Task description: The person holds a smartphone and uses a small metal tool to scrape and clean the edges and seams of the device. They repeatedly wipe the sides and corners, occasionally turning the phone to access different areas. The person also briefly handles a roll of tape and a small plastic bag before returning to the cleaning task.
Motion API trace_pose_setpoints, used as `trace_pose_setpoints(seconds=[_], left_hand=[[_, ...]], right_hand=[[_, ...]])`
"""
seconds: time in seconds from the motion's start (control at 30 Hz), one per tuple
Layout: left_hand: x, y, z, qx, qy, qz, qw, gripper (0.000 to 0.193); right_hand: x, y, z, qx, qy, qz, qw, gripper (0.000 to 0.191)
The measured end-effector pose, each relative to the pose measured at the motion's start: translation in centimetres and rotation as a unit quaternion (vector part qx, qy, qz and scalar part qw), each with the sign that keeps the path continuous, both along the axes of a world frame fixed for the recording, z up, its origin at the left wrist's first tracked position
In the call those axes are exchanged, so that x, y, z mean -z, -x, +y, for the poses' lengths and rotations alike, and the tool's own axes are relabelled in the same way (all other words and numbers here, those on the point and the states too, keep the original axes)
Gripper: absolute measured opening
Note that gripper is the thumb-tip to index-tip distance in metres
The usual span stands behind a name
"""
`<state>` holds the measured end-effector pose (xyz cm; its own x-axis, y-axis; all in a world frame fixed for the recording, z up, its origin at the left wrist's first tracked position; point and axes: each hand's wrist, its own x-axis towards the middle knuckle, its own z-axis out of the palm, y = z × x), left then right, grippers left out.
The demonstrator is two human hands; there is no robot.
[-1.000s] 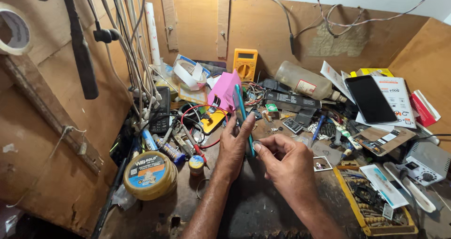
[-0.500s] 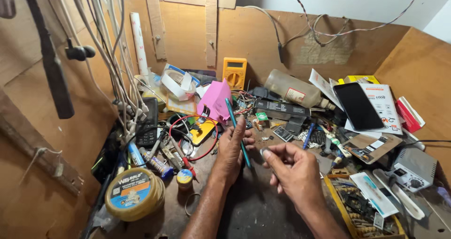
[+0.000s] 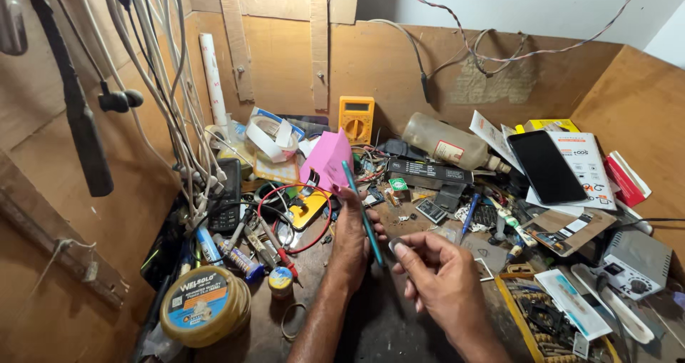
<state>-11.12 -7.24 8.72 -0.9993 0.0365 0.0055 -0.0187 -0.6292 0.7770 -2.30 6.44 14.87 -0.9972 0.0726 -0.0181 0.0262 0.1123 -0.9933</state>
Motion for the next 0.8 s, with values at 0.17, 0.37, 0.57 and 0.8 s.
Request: trace_pose_setpoints(seconds=[0.17,0.37,0.57,0.8], left_hand=[[0.0,0.0,0.0,-0.027,0.013,-0.022,0.999,0.083],[-1.4,-1.3,-0.5,-0.003,-0.016,0.067,0.998,0.056],[-2.2,-2.0,-0.9,0.018,-0.019,0.042,0.999,0.051],[-2.1,-2.2,-1.0,0.022,-0.006,0.035,0.999,0.055]], right_hand=[[-1.4,0.1,-0.3,0.002,-0.062,-0.002,0.998,0.022],[-2.0,0.9,-0.9,0.002,-0.092,0.040,0.995,0.021],[-2.0,1.1,-0.7,-0.001,-0.111,0.040,0.993,0.019],[-2.4,0.7,-0.5,-0.008,-0.131,0.048,0.990,0.020]])
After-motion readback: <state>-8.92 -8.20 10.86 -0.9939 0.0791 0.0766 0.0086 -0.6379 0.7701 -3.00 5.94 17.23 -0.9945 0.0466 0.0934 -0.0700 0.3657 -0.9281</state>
